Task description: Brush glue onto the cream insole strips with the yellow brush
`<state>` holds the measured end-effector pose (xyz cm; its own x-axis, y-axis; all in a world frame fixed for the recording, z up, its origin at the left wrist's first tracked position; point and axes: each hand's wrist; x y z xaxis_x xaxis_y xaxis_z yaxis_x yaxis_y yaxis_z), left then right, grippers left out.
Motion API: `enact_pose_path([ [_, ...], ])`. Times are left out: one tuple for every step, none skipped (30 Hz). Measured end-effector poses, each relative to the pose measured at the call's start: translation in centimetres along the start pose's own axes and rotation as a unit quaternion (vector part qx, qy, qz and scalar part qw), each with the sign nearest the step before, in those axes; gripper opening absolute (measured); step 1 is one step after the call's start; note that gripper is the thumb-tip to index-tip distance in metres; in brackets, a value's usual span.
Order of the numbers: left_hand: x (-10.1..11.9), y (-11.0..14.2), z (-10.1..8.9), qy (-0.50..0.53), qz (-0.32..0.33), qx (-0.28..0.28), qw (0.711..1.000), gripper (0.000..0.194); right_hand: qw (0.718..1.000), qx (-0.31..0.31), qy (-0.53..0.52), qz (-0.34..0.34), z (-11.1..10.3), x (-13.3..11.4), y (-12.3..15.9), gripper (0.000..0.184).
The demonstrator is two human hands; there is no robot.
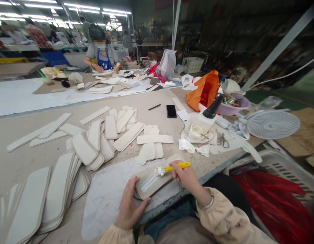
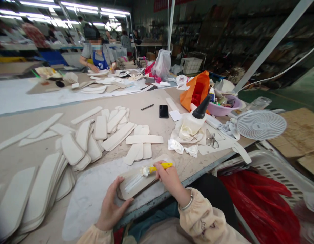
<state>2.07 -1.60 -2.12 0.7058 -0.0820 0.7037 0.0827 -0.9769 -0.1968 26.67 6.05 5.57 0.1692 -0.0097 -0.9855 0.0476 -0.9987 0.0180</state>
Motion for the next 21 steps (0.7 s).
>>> enact_pose_path([
  [0.0, 0.0, 0.0, -0.001, -0.001, 0.001, 1.0, 0.079, 1.0, 0.015, 0.01, -0.004, -1.0, 0.1, -0.4, 0.035],
  [-0.1, 0.0, 0.0, -0.002, -0.001, 0.002, 1.0, 0.078, 0.999, 0.03, 0.02, -0.007, -2.1, 0.2, -0.8, 0.036],
  [-0.2, 0.0, 0.0, -0.002, -0.001, 0.003, 1.0, 0.078, 0.998, 0.046, 0.032, -0.009, -3.1, 0.3, -1.1, 0.037],
  [-0.2, 0.0, 0.1, -0.002, 0.0, 0.003, 1.0, 0.078, 0.997, 0.061, 0.044, -0.011, -4.0, 0.4, -1.4, 0.038],
  [-0.3, 0.1, 0.1, -0.002, 0.001, 0.003, 1.0, 0.078, 0.996, 0.075, 0.056, -0.013, -4.9, 0.5, -1.5, 0.039],
  [-0.4, 0.1, 0.1, -0.001, 0.002, 0.003, 1.0, 0.077, 0.994, 0.09, 0.068, -0.015, -5.7, 0.6, -1.7, 0.039],
  [-0.5, 0.1, 0.1, -0.002, 0.002, 0.002, 1.0, 0.077, 0.991, 0.103, 0.079, -0.018, -6.4, 0.7, -1.7, 0.039],
  [-0.5, 0.1, 0.1, -0.002, 0.001, 0.0, 1.0, 0.076, 0.99, 0.114, 0.086, -0.022, -6.9, 0.7, -1.7, 0.038],
  [-0.6, 0.1, 0.1, -0.001, 0.002, -0.002, 1.0, 0.077, 0.988, 0.121, 0.088, -0.025, -7.3, 0.7, -1.6, 0.038],
  [-0.6, 0.1, 0.2, -0.001, 0.002, -0.003, 1.0, 0.077, 0.988, 0.126, 0.088, -0.03, -7.4, 0.5, -1.4, 0.038],
  [-0.6, 0.1, 0.2, -0.001, 0.003, -0.003, 1.0, 0.078, 0.988, 0.125, 0.083, -0.034, -7.2, 0.3, -1.1, 0.038],
  [-0.6, 0.0, 0.2, -0.001, 0.004, -0.002, 1.0, 0.079, 0.99, 0.115, 0.072, -0.037, -6.8, 0.1, -0.8, 0.039],
  [-0.6, 0.0, 0.2, -0.002, 0.004, -0.001, 1.0, 0.08, 0.993, 0.097, 0.055, -0.036, -6.1, -0.2, -0.4, 0.04],
  [-0.5, 0.0, 0.2, -0.002, 0.005, -0.001, 1.0, 0.081, 0.996, 0.072, 0.034, -0.031, -5.2, -0.6, 0.0, 0.04],
  [-0.4, 0.0, 0.1, -0.002, 0.004, -0.001, 1.0, 0.082, 0.999, 0.044, 0.009, -0.023, -4.1, -0.9, 0.4, 0.04],
  [-0.4, 0.1, 0.1, -0.002, 0.003, -0.004, 1.0, 0.083, 1.0, 0.013, -0.016, -0.012, -2.9, -1.2, 0.9, 0.039],
  [-0.3, 0.1, 0.0, -0.001, 0.002, -0.007, 1.0, 0.084, 0.999, -0.017, -0.037, 0.0, -1.7, -1.5, 1.3, 0.038],
  [-0.3, 0.1, 0.0, 0.001, 0.001, -0.01, 1.0, 0.085, 0.998, -0.044, -0.053, 0.012, -0.5, -1.6, 1.7, 0.037],
  [-0.2, 0.1, -0.1, 0.003, 0.001, -0.011, 1.0, 0.086, 0.995, -0.072, -0.063, 0.019, 0.6, -1.7, 2.0, 0.036],
  [-0.2, 0.1, -0.1, 0.005, 0.001, -0.01, 1.0, 0.086, 0.993, -0.099, -0.066, 0.023, 1.5, -1.7, 2.3, 0.034],
  [-0.2, 0.1, -0.2, 0.006, 0.002, -0.009, 1.0, 0.087, 0.99, -0.123, -0.063, 0.021, 2.2, -1.7, 2.5, 0.033],
])
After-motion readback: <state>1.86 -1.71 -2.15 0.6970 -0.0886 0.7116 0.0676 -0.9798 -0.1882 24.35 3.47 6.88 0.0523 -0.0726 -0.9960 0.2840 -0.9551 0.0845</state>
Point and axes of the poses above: each hand's wrist, its own y-axis away from the middle knuckle, its own z-axis out of the palm, x = y × z, and after that the axes turned 13 degrees about -z, right-handed
